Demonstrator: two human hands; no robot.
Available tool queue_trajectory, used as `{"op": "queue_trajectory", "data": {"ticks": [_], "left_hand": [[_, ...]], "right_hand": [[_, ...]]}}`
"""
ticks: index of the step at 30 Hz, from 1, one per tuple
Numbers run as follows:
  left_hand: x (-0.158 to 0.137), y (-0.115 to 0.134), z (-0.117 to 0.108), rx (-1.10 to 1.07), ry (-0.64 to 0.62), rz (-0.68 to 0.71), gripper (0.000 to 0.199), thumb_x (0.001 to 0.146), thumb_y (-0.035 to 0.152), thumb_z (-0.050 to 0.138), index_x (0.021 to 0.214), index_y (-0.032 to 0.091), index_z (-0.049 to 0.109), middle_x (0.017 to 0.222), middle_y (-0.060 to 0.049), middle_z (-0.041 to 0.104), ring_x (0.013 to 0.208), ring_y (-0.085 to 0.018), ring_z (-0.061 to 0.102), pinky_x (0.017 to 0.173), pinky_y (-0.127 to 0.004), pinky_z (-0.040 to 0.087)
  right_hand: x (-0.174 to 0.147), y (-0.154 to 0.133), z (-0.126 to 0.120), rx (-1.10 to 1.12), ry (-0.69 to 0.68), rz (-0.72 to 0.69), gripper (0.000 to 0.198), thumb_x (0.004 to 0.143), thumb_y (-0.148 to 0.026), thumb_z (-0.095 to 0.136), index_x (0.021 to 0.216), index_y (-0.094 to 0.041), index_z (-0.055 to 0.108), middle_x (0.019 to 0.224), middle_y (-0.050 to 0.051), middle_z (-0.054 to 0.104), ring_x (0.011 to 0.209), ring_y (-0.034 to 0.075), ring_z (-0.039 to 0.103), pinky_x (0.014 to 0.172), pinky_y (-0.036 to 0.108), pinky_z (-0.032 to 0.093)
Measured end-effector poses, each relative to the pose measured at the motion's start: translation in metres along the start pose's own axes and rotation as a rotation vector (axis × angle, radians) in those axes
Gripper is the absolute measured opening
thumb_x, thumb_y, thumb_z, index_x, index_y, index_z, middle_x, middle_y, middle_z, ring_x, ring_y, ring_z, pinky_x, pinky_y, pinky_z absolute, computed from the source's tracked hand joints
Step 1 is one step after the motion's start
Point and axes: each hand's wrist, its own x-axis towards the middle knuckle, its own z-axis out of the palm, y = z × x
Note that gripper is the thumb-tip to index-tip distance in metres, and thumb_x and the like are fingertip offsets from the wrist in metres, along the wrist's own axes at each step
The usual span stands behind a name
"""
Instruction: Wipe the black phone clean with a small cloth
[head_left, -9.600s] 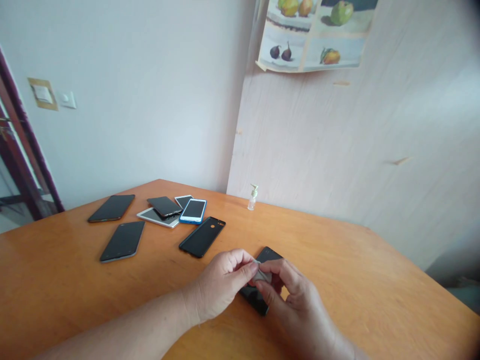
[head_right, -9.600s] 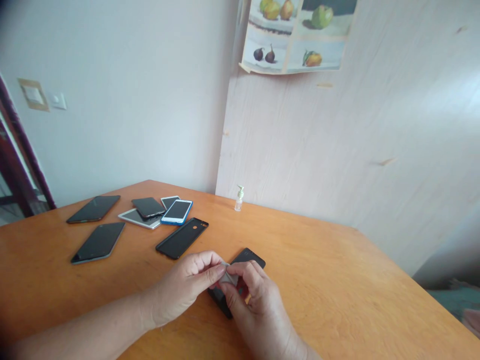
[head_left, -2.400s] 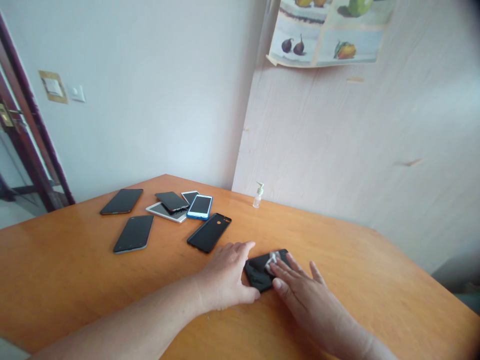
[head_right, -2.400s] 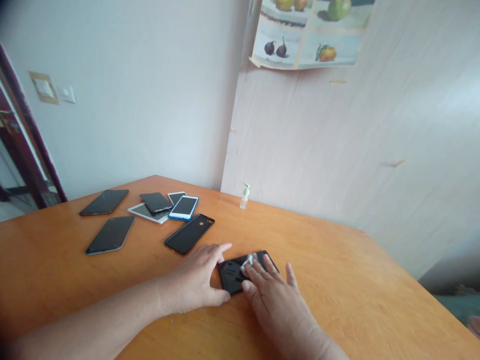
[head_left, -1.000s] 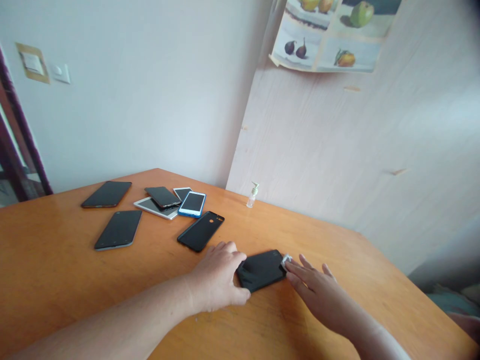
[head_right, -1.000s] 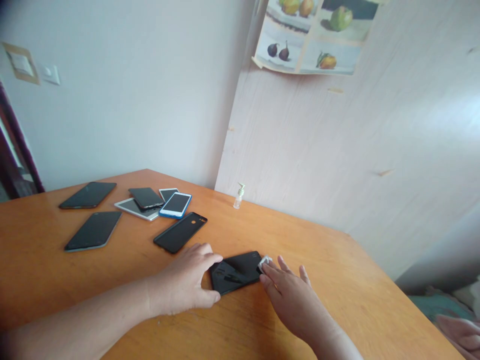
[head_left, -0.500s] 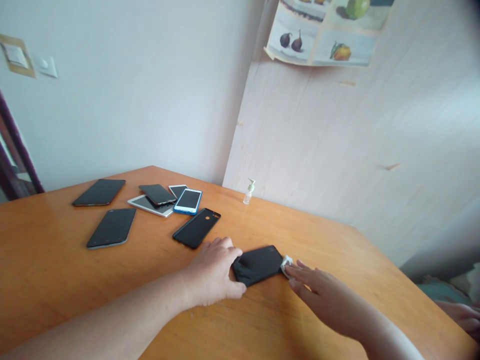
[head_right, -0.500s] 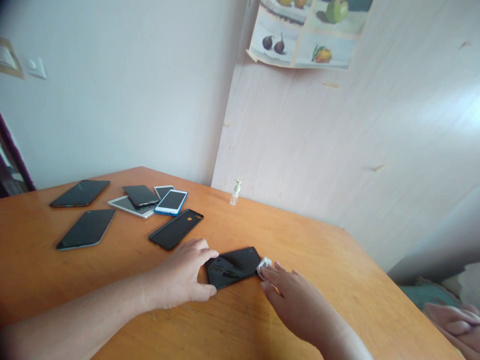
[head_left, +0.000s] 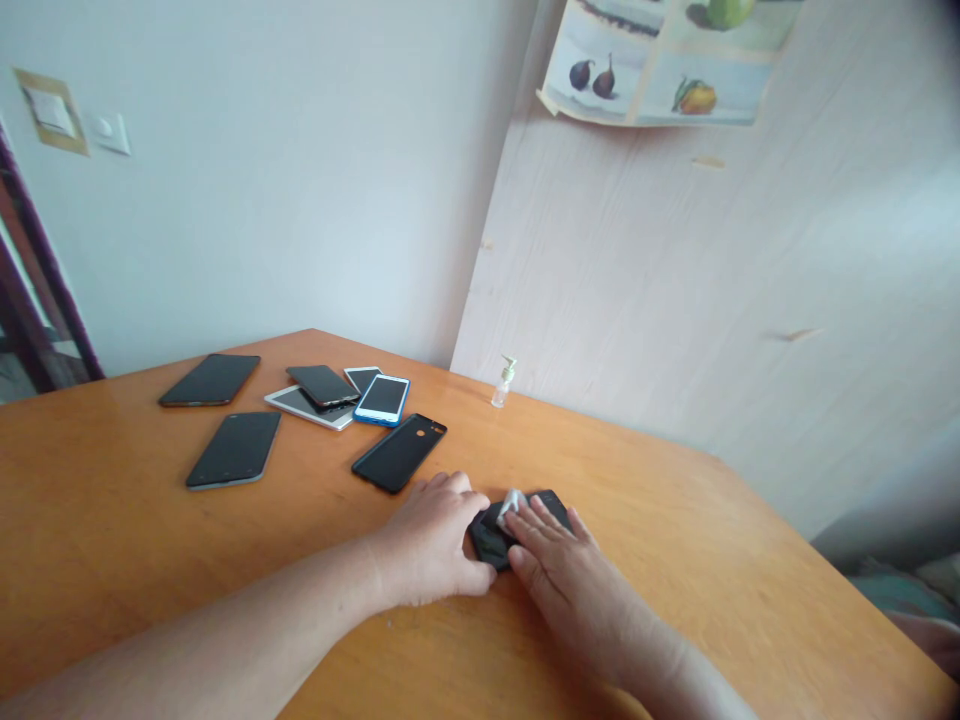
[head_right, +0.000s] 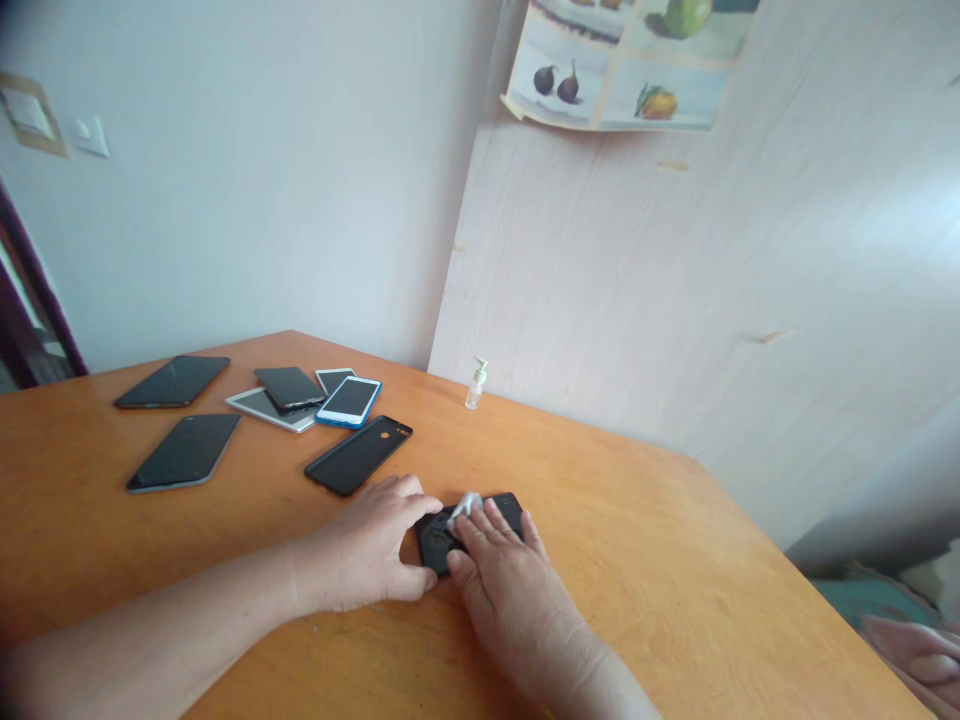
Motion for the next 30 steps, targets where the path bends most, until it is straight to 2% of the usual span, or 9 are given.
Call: {"op": "queue_trajectory", "data": {"ticks": [3, 7, 9, 14, 16, 21, 23, 25, 30], "left_hand": [[0.000, 0.000, -0.001, 0.000, -0.021, -0.006, 0.038, 0.063, 0.047, 0.073, 0.093, 0.024, 0.065, 0.094, -0.005, 0.059, 0.093, -0.028, 0.058, 0.081, -0.035, 0.048], [-0.002, 0.000, 0.001, -0.027, 0.021, -0.012, 0.059, 0.061, 0.041, 0.075, 0.115, 0.022, 0.058, 0.109, -0.008, 0.060, 0.106, -0.031, 0.055, 0.094, -0.040, 0.045], [-0.003, -0.001, 0.002, -0.048, 0.028, -0.024, 0.073, 0.060, 0.040, 0.076, 0.126, 0.020, 0.051, 0.117, -0.010, 0.060, 0.111, -0.032, 0.054, 0.097, -0.042, 0.043], [-0.003, -0.004, 0.004, -0.114, 0.016, -0.012, 0.093, 0.063, 0.045, 0.073, 0.142, 0.016, 0.033, 0.124, -0.015, 0.060, 0.115, -0.034, 0.054, 0.099, -0.045, 0.042], [-0.003, -0.005, 0.004, -0.123, 0.015, -0.008, 0.096, 0.064, 0.045, 0.073, 0.144, 0.015, 0.030, 0.126, -0.015, 0.059, 0.117, -0.035, 0.054, 0.100, -0.046, 0.041], [-0.003, -0.002, 0.002, -0.108, 0.004, -0.055, 0.102, 0.059, 0.043, 0.079, 0.145, 0.019, 0.030, 0.123, -0.012, 0.060, 0.118, -0.035, 0.053, 0.101, -0.046, 0.041], [-0.003, -0.001, 0.001, -0.106, 0.000, -0.057, 0.101, 0.058, 0.043, 0.080, 0.144, 0.020, 0.032, 0.123, -0.012, 0.060, 0.118, -0.035, 0.053, 0.102, -0.046, 0.040], [-0.003, -0.002, 0.001, -0.101, 0.000, -0.052, 0.100, 0.058, 0.043, 0.080, 0.143, 0.019, 0.034, 0.124, -0.012, 0.060, 0.118, -0.035, 0.053, 0.102, -0.046, 0.040], [-0.003, -0.004, 0.003, -0.091, 0.018, -0.025, 0.090, 0.062, 0.043, 0.076, 0.140, 0.017, 0.038, 0.126, -0.014, 0.059, 0.117, -0.034, 0.054, 0.101, -0.046, 0.041]], "right_hand": [[-0.003, 0.001, 0.000, 0.041, -0.023, -0.048, 0.051, 0.103, -0.048, 0.020, 0.148, -0.032, 0.039, 0.155, 0.000, 0.034, 0.147, 0.024, 0.019, 0.118, 0.060, 0.009], [0.005, 0.031, 0.004, -0.071, 0.068, 0.233, 0.053, 0.103, -0.047, 0.019, 0.146, -0.027, 0.043, 0.154, 0.002, 0.037, 0.147, 0.029, 0.015, 0.113, 0.070, 0.006], [0.007, 0.032, 0.006, -0.094, 0.084, 0.273, 0.053, 0.103, -0.047, 0.019, 0.147, -0.026, 0.041, 0.154, 0.002, 0.036, 0.148, 0.031, 0.012, 0.112, 0.071, 0.006], [0.005, -0.016, 0.006, 0.003, -0.006, -0.067, 0.054, 0.102, -0.054, 0.022, 0.151, -0.034, 0.031, 0.158, -0.002, 0.028, 0.148, 0.028, 0.010, 0.116, 0.065, 0.005], [0.006, -0.022, 0.005, 0.004, -0.029, -0.110, 0.054, 0.102, -0.054, 0.022, 0.151, -0.035, 0.030, 0.157, -0.002, 0.028, 0.148, 0.029, 0.009, 0.116, 0.065, 0.004], [0.009, 0.026, 0.005, -0.171, 0.042, 0.223, 0.052, 0.103, -0.049, 0.020, 0.149, -0.031, 0.036, 0.157, -0.001, 0.031, 0.147, 0.034, 0.009, 0.110, 0.074, 0.006], [0.005, 0.037, 0.005, -0.219, 0.056, 0.276, 0.051, 0.103, -0.047, 0.022, 0.149, -0.031, 0.036, 0.157, -0.001, 0.029, 0.147, 0.035, 0.008, 0.109, 0.075, 0.007], [-0.002, 0.028, 0.005, -0.194, 0.039, 0.239, 0.053, 0.102, -0.049, 0.022, 0.150, -0.030, 0.034, 0.158, 0.000, 0.027, 0.147, 0.034, 0.008, 0.111, 0.073, 0.007], [-0.015, -0.019, 0.000, -0.019, -0.147, -0.031, 0.059, 0.100, -0.057, 0.023, 0.153, -0.031, 0.026, 0.158, -0.001, 0.021, 0.148, 0.030, 0.008, 0.114, 0.067, 0.003]]}}
